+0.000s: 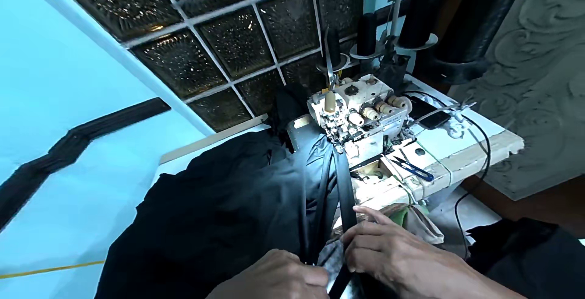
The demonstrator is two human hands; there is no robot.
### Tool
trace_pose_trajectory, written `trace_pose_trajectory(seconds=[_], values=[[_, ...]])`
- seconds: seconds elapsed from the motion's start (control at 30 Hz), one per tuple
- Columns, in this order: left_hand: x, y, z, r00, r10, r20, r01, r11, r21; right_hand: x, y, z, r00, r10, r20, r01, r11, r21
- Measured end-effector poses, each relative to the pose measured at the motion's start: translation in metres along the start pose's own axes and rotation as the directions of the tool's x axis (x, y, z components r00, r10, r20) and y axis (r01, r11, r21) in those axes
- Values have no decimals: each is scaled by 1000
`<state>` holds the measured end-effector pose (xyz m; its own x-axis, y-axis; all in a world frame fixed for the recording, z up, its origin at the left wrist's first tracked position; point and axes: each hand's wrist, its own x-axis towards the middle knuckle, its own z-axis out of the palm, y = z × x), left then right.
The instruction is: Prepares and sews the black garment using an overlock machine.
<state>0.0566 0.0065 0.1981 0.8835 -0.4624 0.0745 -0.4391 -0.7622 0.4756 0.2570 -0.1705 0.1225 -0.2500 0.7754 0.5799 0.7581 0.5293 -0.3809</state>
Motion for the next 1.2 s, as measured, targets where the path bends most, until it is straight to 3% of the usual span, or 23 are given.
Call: trace_pose_trajectory(seconds=[0.1,0.17,0.23,0.3,0.37,0.43,0.5,0.63,0.73,0.87,1.0,1.13,1.2], values=[[6,-8,-8,977,-18,-211,34,997,76,5,5,-7,964,110,-243,-104,994,37],[11,-16,-18,925,-100,-368,144,985,94,10,17,-2,863,219,-455,-213,975,64],[14,-24,-31,868,-193,-458,189,980,-56,16,35,16,776,341,-531,-348,933,91],[18,-33,-41,827,-274,-490,168,954,-249,25,45,41,810,461,-362,-458,883,100],[21,-38,-48,813,-319,-488,126,913,-387,37,45,58,826,563,-31,-563,826,13],[23,-39,-51,807,-335,-487,94,886,-455,52,41,61,699,631,335,-631,766,-127],[20,-36,-52,789,-369,-492,106,870,-482,53,34,65,694,571,438,-586,802,-117],[16,-35,-49,752,-461,-472,153,818,-555,48,8,57,748,250,614,-491,831,260],[20,-34,-44,739,-519,-430,167,759,-629,52,-6,38,884,111,454,-351,799,489],[37,-23,-38,691,-601,-403,257,725,-639,66,-8,-4,948,266,176,-316,706,634],[56,-19,-51,718,-543,-435,441,839,-320,66,11,-35,852,518,-74,-295,593,749],[82,-24,-79,721,-554,-417,525,829,-194,71,42,-40,719,549,-427,-150,722,676],[94,-34,-90,706,-585,-399,573,803,-164,71,49,-31,655,583,-481,-222,757,615]])
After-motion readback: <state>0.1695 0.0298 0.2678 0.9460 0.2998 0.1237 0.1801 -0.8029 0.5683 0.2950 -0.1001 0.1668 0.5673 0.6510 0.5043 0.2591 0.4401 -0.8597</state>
